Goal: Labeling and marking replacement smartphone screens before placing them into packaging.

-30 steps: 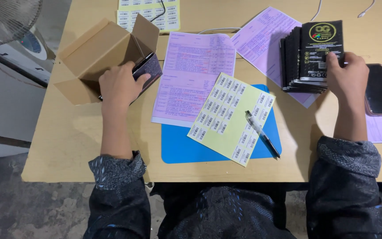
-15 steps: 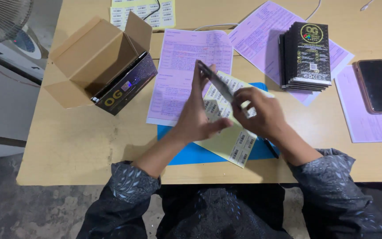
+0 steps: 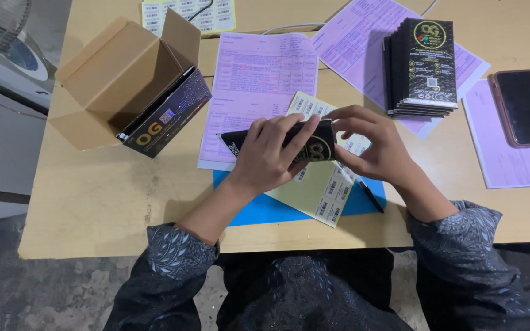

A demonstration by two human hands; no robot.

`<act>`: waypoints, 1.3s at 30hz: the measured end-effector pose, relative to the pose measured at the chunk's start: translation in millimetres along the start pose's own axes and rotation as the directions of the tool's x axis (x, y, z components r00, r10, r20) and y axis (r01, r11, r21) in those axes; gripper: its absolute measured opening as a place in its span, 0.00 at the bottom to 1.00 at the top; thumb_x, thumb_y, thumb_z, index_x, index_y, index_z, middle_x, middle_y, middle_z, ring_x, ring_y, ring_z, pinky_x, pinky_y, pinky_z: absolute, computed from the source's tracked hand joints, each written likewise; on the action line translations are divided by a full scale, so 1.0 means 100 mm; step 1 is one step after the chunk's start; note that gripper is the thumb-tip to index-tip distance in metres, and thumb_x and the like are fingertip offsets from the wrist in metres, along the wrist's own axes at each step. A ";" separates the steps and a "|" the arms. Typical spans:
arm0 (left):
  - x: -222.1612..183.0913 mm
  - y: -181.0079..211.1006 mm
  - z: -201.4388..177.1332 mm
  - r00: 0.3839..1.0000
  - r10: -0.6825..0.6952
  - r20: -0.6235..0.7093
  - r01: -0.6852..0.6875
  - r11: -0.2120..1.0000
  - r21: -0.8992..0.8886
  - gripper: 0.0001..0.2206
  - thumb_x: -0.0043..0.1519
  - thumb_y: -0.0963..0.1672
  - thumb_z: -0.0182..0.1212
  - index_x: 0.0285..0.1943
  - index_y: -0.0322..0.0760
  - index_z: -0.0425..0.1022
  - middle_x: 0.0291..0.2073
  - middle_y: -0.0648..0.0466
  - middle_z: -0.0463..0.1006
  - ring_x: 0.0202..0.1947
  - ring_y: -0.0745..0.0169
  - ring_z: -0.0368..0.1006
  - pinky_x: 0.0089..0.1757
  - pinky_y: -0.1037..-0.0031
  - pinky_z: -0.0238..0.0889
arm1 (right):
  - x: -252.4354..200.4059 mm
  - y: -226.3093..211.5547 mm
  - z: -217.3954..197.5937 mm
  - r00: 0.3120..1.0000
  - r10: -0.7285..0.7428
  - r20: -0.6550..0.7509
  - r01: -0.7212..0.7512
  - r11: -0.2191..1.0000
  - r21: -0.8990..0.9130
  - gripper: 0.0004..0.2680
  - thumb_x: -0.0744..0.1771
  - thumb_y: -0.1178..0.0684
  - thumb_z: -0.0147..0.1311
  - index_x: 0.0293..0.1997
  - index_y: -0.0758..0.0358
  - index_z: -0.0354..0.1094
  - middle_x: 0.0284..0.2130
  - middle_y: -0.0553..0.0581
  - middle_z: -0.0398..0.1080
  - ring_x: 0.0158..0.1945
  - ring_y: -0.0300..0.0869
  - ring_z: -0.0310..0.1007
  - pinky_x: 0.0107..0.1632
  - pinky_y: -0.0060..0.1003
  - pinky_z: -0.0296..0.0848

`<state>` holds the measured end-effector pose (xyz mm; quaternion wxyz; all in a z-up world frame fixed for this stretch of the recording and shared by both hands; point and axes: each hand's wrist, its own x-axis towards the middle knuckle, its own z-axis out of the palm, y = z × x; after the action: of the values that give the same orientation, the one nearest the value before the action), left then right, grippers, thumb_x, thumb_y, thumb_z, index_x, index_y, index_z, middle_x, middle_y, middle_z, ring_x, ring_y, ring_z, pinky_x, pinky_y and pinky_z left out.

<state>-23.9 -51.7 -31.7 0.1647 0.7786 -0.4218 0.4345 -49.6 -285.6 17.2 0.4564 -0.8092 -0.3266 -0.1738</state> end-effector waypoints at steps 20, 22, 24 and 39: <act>-0.01 -0.09 -0.04 0.853 -0.351 0.388 0.479 0.822 -0.309 0.34 0.64 0.61 0.52 0.68 0.34 0.68 0.61 0.36 0.66 0.63 0.30 0.62 0.59 0.37 0.50 | -0.33 1.18 -0.20 0.669 0.451 -0.591 -0.209 0.877 0.432 0.10 0.76 0.48 0.47 0.40 0.57 0.62 0.20 0.49 0.64 0.22 0.36 0.71 0.22 0.27 0.71; 0.01 0.01 -0.07 0.840 -0.337 0.424 0.522 0.714 -0.467 0.31 0.68 0.61 0.44 0.68 0.38 0.68 0.57 0.42 0.71 0.60 0.36 0.69 0.57 0.44 0.58 | -0.30 0.93 -0.07 0.735 0.420 -0.532 -0.253 0.898 0.360 0.10 0.76 0.48 0.49 0.40 0.59 0.65 0.19 0.49 0.63 0.21 0.35 0.69 0.22 0.27 0.69; 0.11 0.19 -0.20 0.725 -0.241 0.646 0.684 0.370 -0.629 0.20 0.70 0.52 0.46 0.66 0.40 0.64 0.32 0.47 0.82 0.30 0.50 0.80 0.34 0.64 0.71 | -0.24 0.66 0.07 0.815 0.369 -0.447 -0.265 0.923 0.278 0.10 0.75 0.51 0.50 0.38 0.62 0.69 0.16 0.52 0.62 0.20 0.37 0.69 0.20 0.30 0.65; 0.03 0.19 -0.21 0.848 -0.423 0.318 0.527 0.611 -0.590 0.10 0.71 0.42 0.49 0.56 0.37 0.55 0.32 0.38 0.75 0.27 0.41 0.76 0.28 0.60 0.72 | -0.23 0.24 0.22 0.996 -0.047 -0.073 0.053 0.995 0.081 0.03 0.68 0.64 0.57 0.44 0.66 0.72 0.26 0.58 0.75 0.29 0.52 0.79 0.38 0.46 0.80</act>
<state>-49.6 -51.1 -19.2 0.5056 0.7825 -0.3356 0.1393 -50.3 -284.0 -22.1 0.4961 -0.7746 -0.3373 -0.2002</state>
